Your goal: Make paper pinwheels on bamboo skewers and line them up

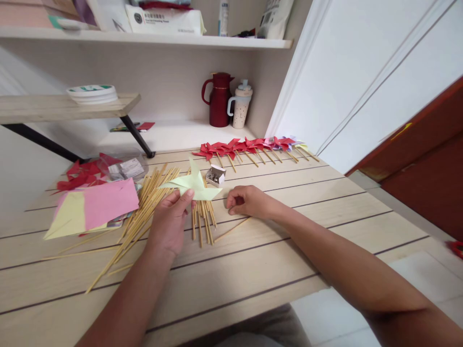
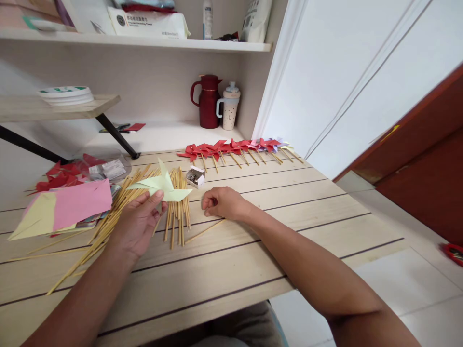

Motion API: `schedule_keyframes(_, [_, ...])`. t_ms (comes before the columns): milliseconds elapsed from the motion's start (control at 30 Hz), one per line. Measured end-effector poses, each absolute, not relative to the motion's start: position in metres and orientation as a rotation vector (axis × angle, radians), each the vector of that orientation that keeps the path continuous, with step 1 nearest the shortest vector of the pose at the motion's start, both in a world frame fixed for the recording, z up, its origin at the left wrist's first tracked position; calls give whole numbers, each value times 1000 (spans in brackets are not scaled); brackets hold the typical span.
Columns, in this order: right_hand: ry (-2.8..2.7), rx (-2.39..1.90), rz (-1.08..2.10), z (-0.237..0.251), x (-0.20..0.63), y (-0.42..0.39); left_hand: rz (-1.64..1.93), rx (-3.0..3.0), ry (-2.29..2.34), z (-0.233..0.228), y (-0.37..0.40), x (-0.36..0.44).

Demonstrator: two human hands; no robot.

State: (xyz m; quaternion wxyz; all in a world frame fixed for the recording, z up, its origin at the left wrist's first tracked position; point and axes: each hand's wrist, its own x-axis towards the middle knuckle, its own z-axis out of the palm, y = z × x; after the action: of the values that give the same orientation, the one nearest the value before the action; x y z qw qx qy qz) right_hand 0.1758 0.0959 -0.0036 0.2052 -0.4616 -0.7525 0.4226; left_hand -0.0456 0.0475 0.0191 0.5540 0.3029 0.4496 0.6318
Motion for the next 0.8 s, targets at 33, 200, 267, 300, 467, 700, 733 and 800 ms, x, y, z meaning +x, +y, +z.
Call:
schedule_keyframes(33, [-2095, -1277, 1182, -4, 176, 96, 1496, 711, 1063, 19, 47, -45])
schedule_keyframes(200, [-2091, -1269, 1180, -3, 175, 95, 1490, 714, 1058, 20, 47, -46])
schedule_keyframes(267, [-2094, -1280, 1173, -2, 175, 95, 1477, 721, 1059, 19, 48, -46])
schedule_keyframes(300, [-2100, -1280, 1171, -2, 175, 95, 1474, 726, 1060, 19, 48, -46])
schedule_keyframes(467, [-2135, -1255, 1161, -4, 176, 96, 1474, 744, 1055, 19, 48, -46])
schedule_keyframes(700, [-2156, -1236, 1138, -6, 176, 97, 1473, 727, 1054, 18, 47, -46])
schedule_keyframes(733, [-2157, -1232, 1139, -6, 176, 97, 1474, 730, 1050, 17, 47, -46])
schedule_keyframes(800, [-2149, -1232, 1145, -6, 175, 97, 1473, 736, 1046, 17, 48, -46])
